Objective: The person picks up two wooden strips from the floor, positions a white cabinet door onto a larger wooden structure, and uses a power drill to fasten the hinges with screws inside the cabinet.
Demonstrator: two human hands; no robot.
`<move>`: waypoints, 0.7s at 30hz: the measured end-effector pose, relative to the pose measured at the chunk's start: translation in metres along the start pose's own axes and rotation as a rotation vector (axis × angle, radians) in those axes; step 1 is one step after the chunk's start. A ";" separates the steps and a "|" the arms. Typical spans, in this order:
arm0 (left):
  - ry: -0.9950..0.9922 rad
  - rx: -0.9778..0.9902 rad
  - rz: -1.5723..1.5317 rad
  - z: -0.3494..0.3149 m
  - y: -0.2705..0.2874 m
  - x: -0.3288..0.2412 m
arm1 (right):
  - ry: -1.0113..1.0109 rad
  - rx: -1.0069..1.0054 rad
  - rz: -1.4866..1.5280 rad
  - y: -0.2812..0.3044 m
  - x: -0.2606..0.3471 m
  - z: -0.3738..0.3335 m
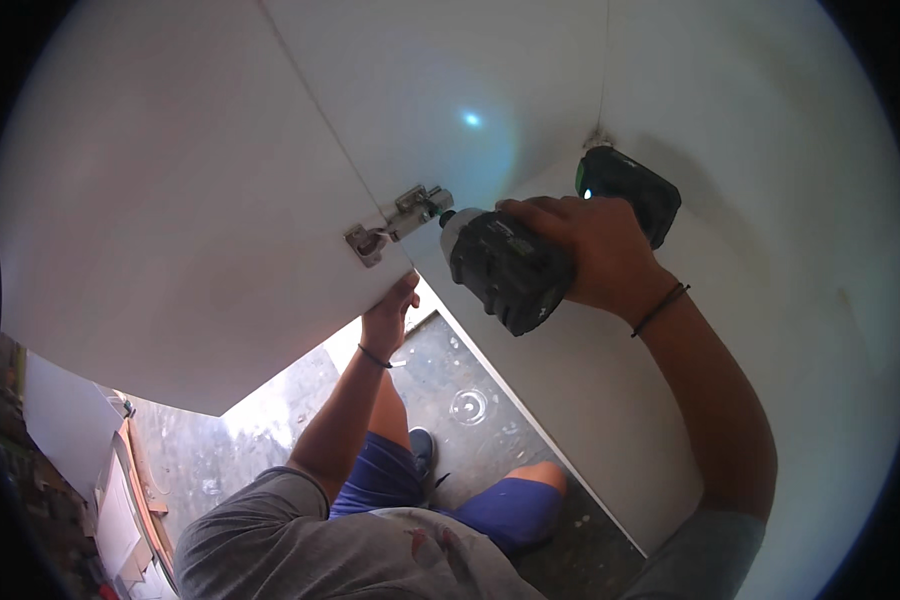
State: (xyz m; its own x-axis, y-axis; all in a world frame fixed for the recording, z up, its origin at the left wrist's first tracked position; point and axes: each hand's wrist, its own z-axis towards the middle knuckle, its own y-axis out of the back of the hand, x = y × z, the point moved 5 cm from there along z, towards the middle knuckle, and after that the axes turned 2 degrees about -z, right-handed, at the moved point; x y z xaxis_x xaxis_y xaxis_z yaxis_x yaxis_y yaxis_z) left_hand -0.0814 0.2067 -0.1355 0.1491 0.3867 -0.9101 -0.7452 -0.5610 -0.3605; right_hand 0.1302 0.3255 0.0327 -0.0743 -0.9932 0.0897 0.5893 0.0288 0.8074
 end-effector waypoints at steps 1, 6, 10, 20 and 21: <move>-0.005 -0.012 0.023 0.001 0.000 0.001 | 0.006 -0.007 -0.005 0.002 0.001 0.001; 0.009 -0.018 0.015 0.002 0.003 0.003 | -0.036 0.065 -0.125 0.018 0.019 0.000; 0.060 -0.032 0.065 -0.004 -0.001 0.004 | -0.022 0.098 -0.333 0.057 0.051 -0.009; 0.510 0.517 -0.601 -0.109 -0.077 -0.078 | 0.162 0.463 -0.954 0.095 0.199 -0.015; 0.623 0.632 -0.829 -0.117 -0.093 -0.088 | 0.171 0.486 -0.971 0.096 0.215 -0.017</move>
State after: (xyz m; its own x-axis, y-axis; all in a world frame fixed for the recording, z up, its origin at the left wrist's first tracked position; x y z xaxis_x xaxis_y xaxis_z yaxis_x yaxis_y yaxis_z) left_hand 0.0506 0.1390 -0.0458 0.8883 -0.0566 -0.4557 -0.4351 0.2134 -0.8747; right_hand 0.1841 0.1129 0.1194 -0.2001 -0.6185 -0.7599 -0.0420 -0.7694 0.6373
